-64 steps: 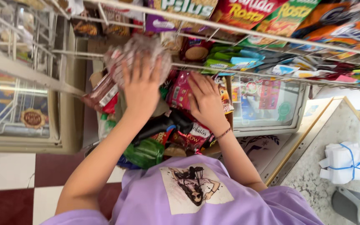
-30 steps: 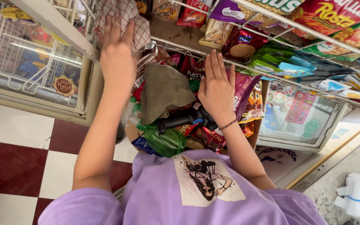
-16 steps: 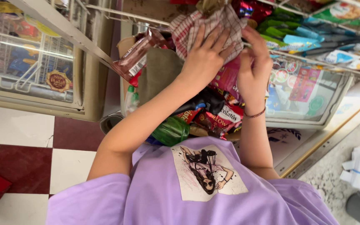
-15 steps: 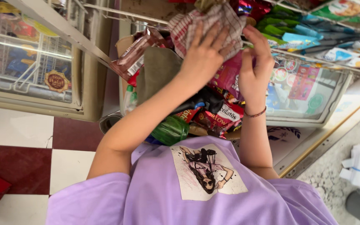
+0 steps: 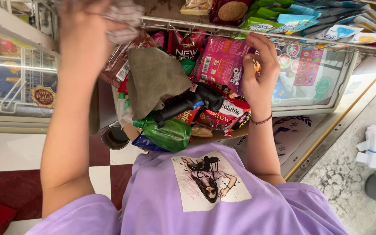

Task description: The person places bread loaves into a box, scans items with a handheld scanner, and cleans the shelves and various snack packages using a spray bottle and cloths.

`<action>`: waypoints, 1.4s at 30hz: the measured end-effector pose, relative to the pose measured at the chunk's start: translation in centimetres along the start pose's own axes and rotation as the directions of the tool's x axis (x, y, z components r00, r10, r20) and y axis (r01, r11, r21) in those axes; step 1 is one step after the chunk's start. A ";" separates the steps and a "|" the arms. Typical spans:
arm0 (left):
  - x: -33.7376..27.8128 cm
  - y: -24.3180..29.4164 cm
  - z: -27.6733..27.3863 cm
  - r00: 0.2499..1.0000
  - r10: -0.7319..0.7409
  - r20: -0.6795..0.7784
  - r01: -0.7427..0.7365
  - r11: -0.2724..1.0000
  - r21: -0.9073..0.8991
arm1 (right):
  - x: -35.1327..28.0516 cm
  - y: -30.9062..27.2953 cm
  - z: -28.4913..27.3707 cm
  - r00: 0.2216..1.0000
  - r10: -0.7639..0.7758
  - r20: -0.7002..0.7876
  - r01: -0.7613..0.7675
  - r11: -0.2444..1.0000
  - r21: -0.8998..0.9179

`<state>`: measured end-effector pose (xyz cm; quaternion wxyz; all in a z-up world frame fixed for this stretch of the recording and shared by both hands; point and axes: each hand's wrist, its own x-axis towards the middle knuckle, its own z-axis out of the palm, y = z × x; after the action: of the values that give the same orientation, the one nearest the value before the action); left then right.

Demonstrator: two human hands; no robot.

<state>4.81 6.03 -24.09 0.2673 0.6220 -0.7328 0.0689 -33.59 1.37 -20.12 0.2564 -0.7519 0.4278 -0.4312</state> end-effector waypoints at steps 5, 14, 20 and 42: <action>-0.3 0.6 1.5 0.902 -0.426 -0.066 0.428 0.903 0.026 | -0.8 -1.1 0.5 1.000 0.001 0.016 -0.001 1.000 -0.007; -0.9 14.9 -4.6 0.963 -0.231 -0.138 0.068 0.706 -0.705 | -4.9 1.0 1.5 0.971 0.113 0.213 -0.226 0.735 0.639; -3.3 21.6 -2.4 0.925 -0.228 0.304 0.371 0.362 -0.855 | -10.5 6.3 2.2 0.828 0.405 0.386 -0.527 0.329 0.784; -5.2 13.8 -0.7 0.923 -0.378 -0.068 0.206 0.638 -0.742 | -10.8 7.1 -6.5 0.907 0.419 -0.029 -0.409 0.897 0.168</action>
<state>-7.65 13.90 -22.79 0.5758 0.5652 -0.5552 -0.2017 -45.08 7.04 -26.93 0.3871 -0.6067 0.5504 -0.4233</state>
